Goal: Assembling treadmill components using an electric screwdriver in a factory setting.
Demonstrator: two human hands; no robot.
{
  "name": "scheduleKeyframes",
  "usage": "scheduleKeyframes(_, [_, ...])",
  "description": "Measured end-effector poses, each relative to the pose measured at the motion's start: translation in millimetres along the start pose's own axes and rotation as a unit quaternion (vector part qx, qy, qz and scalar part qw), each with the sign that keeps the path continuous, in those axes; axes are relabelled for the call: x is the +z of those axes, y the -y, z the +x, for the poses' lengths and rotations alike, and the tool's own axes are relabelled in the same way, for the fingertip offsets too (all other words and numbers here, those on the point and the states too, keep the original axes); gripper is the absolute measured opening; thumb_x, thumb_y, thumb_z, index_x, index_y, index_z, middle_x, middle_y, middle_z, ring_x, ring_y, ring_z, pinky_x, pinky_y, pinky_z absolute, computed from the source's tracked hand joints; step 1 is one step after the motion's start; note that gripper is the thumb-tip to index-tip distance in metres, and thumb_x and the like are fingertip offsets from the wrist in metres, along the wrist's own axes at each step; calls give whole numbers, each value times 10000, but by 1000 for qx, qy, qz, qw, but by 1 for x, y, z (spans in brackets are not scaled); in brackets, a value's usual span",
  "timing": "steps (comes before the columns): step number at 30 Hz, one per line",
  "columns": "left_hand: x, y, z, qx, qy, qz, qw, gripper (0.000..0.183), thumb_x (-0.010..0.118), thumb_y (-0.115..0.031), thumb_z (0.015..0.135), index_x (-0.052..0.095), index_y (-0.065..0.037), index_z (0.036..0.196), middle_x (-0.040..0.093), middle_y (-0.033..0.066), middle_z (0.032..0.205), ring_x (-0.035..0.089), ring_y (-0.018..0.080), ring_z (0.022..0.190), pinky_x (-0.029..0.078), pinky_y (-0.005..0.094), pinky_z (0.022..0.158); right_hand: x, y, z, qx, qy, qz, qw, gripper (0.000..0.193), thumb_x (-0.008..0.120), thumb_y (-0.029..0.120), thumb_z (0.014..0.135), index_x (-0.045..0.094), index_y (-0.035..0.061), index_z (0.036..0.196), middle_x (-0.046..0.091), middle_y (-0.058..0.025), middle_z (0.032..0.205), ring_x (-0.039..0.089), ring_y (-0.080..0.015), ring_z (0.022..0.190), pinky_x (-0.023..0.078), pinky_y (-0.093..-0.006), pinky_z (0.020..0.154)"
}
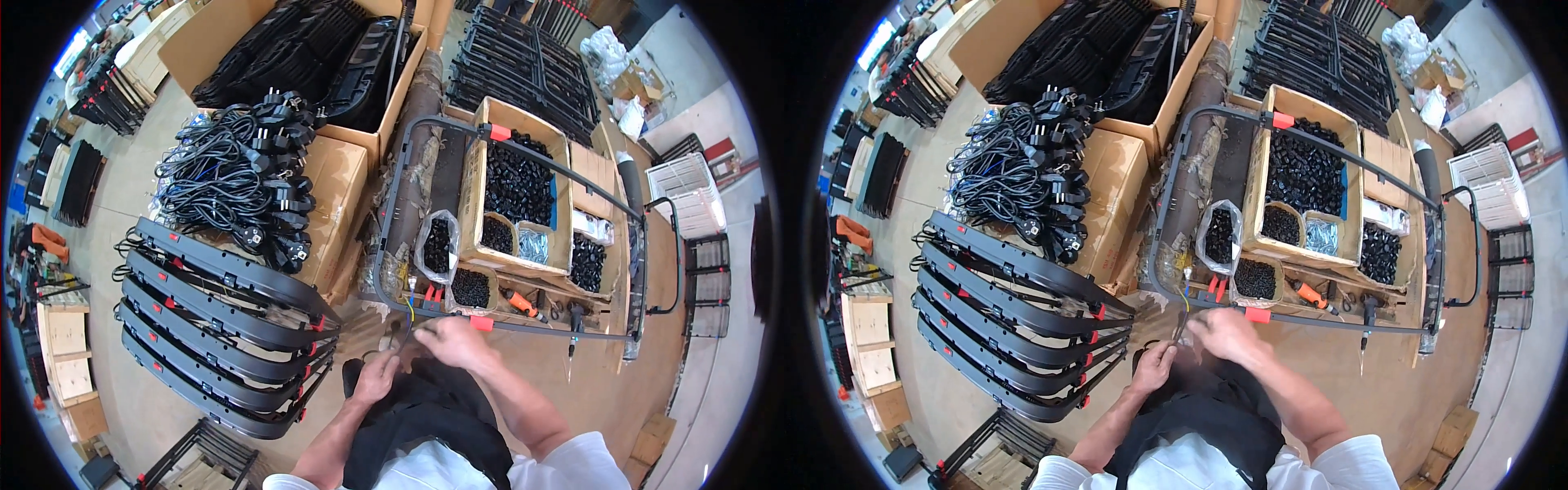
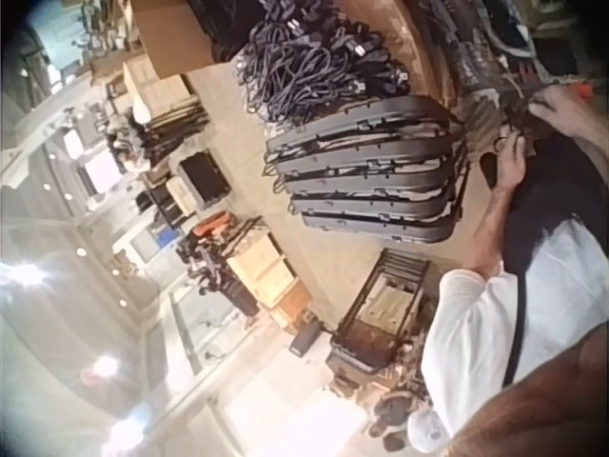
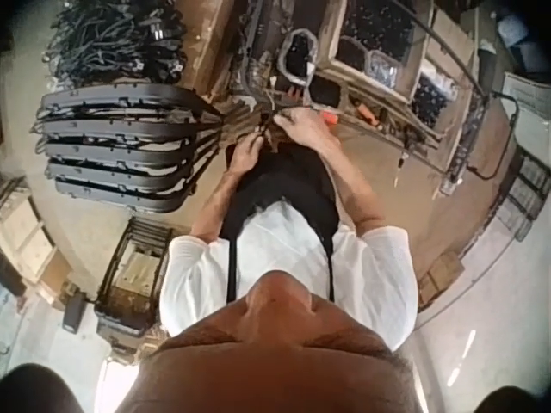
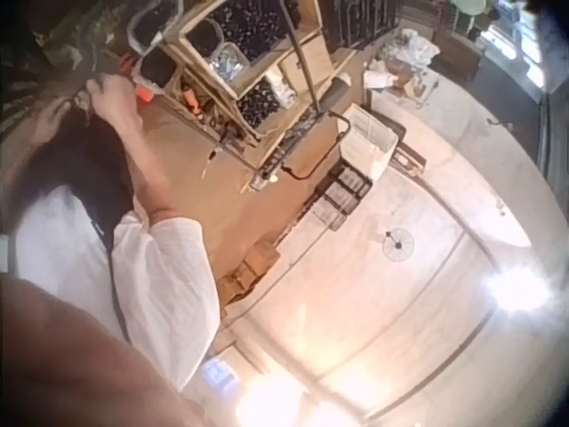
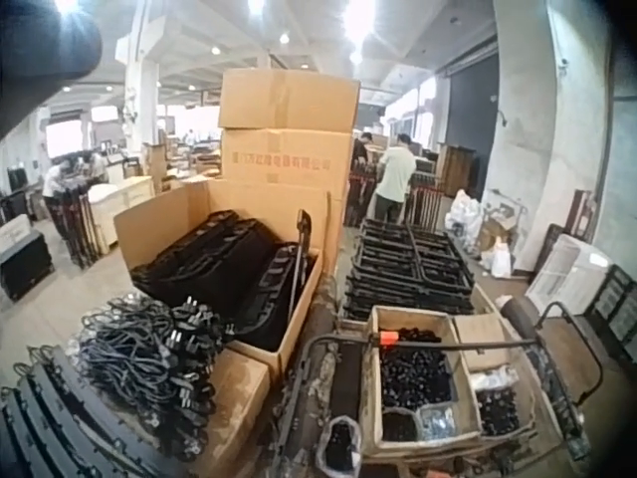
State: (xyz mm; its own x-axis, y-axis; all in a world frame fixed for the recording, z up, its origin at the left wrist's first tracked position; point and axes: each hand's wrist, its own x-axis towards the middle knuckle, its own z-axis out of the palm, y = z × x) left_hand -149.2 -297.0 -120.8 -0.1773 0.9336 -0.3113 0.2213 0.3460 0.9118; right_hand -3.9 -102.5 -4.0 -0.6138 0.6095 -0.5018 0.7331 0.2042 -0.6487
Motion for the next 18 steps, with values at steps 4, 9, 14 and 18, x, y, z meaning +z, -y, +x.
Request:
scheduleKeyframes(4, [4,-12,-2,-89,-17,-165,982,312,515,-285,1118,671,-15,1116,732,111,981,693,221,893,545,363,833,-57,8,31,48,-45,-47,997,512,646,511,992,808,27,1027,749,-243,879,755,-376,891,575,-472,823])
scheduleKeyframes(9, [15,-7,2,-176,-36,-234,956,338,470,-287,1137,669,-15,1160,715,40,987,631,125,830,522,302,794,-34,-20,97,-40,70,49,996,503,667,473,1001,778,-12,1078,744,-186,921,691,-231,858,540,-392,805])
scheduleKeyframes(14, [5,-19,0,-159,28,-208,965,297,466,-224,1134,661,-23,1234,748,79,1053,694,183,930,549,336,868,-18,-37,110,14,-65,241,968,315,690,332,1020,797,39,974,736,-56,837,626,-166,706,498,-357,652])
scheduleKeyframes(18, [-15,-41,20,-73,124,-6,990,268,485,-131,1100,674,-8,1244,778,127,1162,734,262,1093,539,382,1024,-27,-47,131,106,-194,516,828,308,646,317,1073,712,61,915,525,43,651,455,-79,551,369,-267,494])
